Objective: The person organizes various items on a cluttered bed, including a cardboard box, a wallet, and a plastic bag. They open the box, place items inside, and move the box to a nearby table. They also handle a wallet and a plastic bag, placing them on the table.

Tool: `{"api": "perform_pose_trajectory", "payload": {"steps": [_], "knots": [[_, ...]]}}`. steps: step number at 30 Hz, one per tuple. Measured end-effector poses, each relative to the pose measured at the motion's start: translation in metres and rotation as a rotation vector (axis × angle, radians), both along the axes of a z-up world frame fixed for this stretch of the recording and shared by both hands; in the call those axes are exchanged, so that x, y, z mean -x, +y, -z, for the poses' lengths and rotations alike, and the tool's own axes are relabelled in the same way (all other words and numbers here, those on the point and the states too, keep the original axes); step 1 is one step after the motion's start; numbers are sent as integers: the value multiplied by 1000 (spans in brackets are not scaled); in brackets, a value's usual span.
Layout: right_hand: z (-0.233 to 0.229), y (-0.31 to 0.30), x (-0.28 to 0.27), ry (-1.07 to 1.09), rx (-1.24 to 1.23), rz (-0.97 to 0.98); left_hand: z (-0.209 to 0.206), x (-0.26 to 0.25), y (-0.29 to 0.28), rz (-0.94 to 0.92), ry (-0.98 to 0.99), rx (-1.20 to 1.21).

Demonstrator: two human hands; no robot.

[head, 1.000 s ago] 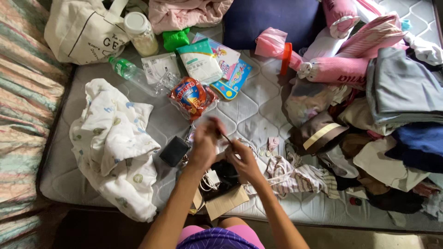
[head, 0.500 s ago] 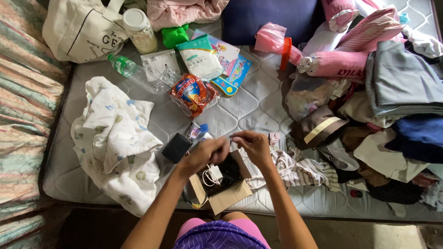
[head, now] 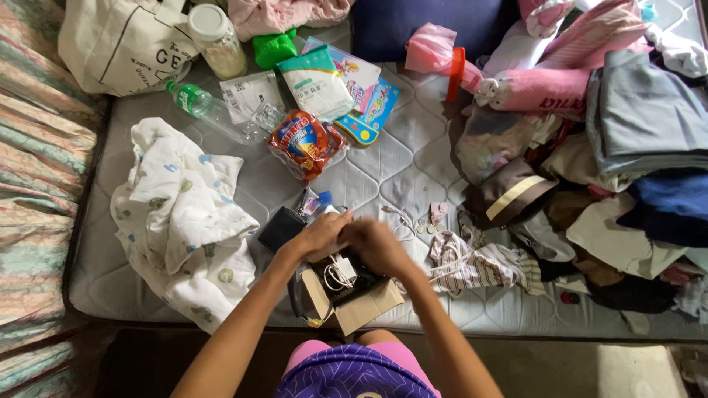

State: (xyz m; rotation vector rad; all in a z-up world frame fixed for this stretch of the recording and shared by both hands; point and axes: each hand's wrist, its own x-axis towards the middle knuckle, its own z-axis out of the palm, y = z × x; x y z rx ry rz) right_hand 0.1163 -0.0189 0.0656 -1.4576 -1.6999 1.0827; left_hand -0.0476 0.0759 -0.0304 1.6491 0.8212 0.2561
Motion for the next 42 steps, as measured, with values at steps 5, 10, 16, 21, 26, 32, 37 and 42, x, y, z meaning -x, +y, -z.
{"api": "perform_pose_trajectory", "payload": {"steps": [5, 10, 16, 21, 26, 32, 37, 42], "knots": [[4, 0, -12, 477, 44, 251, -14, -2, -16, -20, -536, 881], [40, -9, 8, 877, 286, 441, -12, -18, -45, -219, -700, 1108], [47, -14, 4, 947, 655, 558, 23, -12, -57, -299, -623, 1170], [41, -7, -14, 658, 917, 495, 50, -15, -54, -602, -613, 837], [46, -21, -19, 735, 640, 358, 46, -5, -45, -782, -418, 518], [67, -20, -31, 1029, 582, 628, 21, 2, -46, -769, -203, 245], [117, -5, -63, 1862, 433, 1050, 17, -4, -55, -599, -293, 242], [153, 3, -83, 2260, 212, 1091, 2, -6, -78, -546, -587, 584]]}}
